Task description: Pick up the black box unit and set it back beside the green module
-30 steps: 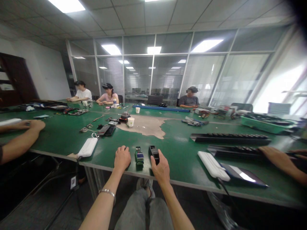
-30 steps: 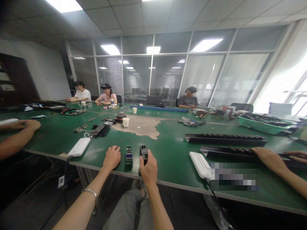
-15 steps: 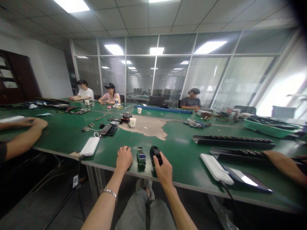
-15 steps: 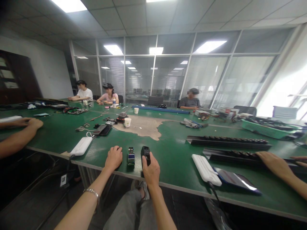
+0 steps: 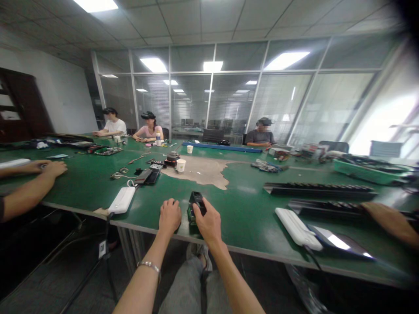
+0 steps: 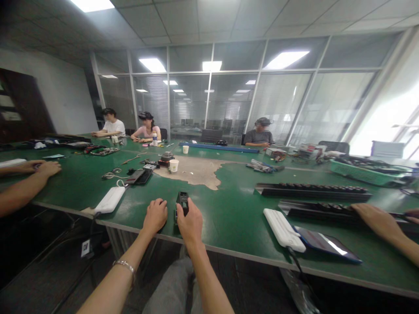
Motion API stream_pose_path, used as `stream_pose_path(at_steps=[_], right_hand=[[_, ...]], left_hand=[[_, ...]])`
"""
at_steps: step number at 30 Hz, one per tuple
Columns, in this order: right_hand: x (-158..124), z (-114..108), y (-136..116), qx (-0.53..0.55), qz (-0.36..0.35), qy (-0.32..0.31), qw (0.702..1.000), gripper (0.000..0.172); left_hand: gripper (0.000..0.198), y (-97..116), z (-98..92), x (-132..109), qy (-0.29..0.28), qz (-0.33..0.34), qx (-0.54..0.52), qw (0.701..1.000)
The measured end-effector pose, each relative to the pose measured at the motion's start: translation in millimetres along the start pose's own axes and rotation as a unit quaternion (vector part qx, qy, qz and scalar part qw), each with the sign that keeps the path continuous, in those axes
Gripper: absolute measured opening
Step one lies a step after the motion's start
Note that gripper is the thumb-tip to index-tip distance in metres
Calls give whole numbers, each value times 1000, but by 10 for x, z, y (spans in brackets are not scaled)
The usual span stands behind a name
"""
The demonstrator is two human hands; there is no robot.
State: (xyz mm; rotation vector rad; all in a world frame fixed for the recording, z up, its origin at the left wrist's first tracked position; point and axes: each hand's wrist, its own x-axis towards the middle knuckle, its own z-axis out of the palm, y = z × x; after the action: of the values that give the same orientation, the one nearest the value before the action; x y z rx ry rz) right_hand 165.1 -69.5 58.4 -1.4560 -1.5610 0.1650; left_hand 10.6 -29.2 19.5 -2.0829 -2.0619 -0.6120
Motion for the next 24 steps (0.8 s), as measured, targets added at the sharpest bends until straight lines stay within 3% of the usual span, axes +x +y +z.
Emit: stream_pose_path(at_steps=[11,18,24], right_hand=[[-162,135,-30,-105,-28,-64,992,46],[-225,234,78,-113,-40,-41,992,65],[-276,246,57,-125,-57,-54,989,50]], left_hand=[[31,-10,17,3,5,6,5,1000],[31,-15,20,16,-1,5,12,1000],[33,-13,27,15,6,10,10,1000]])
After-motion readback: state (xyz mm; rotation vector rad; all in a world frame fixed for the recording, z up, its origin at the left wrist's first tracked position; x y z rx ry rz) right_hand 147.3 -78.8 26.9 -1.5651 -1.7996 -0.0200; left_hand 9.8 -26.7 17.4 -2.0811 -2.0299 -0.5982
